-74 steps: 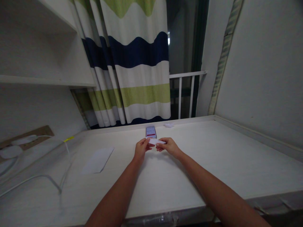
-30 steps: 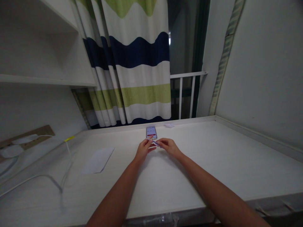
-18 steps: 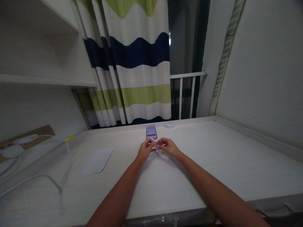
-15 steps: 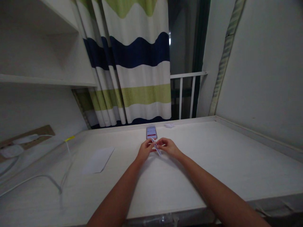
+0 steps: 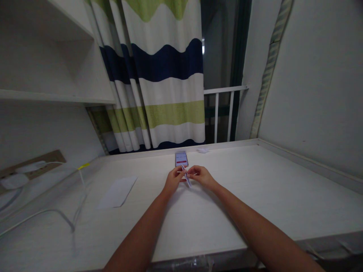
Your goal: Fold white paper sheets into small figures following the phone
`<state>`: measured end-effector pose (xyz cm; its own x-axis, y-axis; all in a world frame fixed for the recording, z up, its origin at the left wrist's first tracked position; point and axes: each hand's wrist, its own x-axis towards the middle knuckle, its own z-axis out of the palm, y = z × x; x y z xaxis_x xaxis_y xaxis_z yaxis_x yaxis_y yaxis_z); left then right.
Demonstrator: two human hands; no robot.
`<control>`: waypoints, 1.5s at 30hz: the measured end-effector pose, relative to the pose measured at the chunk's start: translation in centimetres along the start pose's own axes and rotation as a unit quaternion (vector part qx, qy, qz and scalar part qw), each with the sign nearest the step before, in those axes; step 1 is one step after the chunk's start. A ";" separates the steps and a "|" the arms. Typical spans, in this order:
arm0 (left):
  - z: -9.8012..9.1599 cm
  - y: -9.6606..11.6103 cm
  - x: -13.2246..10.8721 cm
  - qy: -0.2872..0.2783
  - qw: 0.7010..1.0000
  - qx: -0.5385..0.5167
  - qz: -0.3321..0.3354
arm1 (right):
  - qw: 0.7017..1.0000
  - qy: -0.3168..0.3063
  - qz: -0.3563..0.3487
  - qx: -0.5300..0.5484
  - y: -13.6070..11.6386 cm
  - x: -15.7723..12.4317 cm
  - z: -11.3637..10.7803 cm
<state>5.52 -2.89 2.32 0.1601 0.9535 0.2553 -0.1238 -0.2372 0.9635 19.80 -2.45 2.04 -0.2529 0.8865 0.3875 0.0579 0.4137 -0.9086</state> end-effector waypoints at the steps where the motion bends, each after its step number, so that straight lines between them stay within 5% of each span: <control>1: 0.0 0.0 0.0 0.000 1.000 -0.004 -0.003 | 1.000 0.000 0.002 0.002 -0.1 0.0 0.0; 15: 0.2 0.6 -0.6 -0.076 0.988 -0.126 -0.051 | 0.979 -0.011 0.086 0.182 -2.0 -0.7 0.2; 27: 0.3 0.1 -0.4 -0.091 0.991 -0.073 -0.063 | 0.984 -0.051 0.067 0.159 -1.3 -0.7 0.1; 45: 0.3 -0.6 -0.3 -0.103 0.991 -0.072 -0.042 | 0.966 -0.045 0.130 0.220 -2.3 -1.0 0.3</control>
<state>5.81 -3.09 1.71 0.3695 0.9073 0.2007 -0.2382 -0.1163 0.9642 19.67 -4.32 3.69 -0.3683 0.9189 0.1410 -0.2799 0.0350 -0.9594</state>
